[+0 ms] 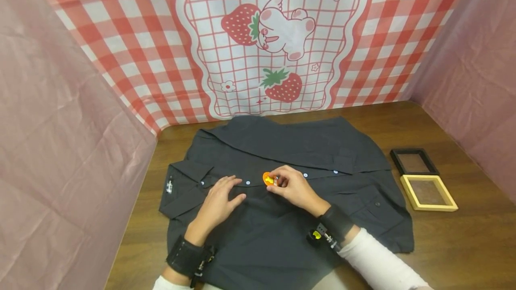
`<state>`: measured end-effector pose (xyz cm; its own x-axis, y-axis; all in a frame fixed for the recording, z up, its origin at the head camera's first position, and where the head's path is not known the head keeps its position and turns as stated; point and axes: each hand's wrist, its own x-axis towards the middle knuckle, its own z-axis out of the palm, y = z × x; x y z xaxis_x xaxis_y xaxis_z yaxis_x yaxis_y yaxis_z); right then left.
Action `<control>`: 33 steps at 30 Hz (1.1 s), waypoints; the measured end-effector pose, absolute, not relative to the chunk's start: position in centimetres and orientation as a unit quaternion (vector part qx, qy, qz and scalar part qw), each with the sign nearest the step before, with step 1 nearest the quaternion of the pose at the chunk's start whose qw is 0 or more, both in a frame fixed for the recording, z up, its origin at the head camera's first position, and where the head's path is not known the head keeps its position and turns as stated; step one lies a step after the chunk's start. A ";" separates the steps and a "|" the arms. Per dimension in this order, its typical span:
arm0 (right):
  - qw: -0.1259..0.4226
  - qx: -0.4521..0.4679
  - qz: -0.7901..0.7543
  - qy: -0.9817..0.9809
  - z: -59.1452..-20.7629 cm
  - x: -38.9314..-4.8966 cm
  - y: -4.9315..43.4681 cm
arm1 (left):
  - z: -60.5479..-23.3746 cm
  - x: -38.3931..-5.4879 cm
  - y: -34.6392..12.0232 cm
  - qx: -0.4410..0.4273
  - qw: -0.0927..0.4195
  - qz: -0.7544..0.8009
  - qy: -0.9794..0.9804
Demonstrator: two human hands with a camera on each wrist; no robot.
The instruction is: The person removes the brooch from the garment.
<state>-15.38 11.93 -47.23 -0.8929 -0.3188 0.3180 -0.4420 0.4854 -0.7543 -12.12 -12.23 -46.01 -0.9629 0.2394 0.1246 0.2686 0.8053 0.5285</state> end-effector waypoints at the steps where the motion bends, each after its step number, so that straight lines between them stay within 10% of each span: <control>1: 0.067 0.219 0.456 -0.860 -47.3 -15.4 12.0 | -46.0 -12.1 -12.2 -0.134 0.026 -0.282 -0.950; 33: 0.096 0.179 0.443 -0.873 -47.0 -15.7 14.9 | -46.1 -12.1 -13.5 -0.109 -0.036 -0.286 -0.951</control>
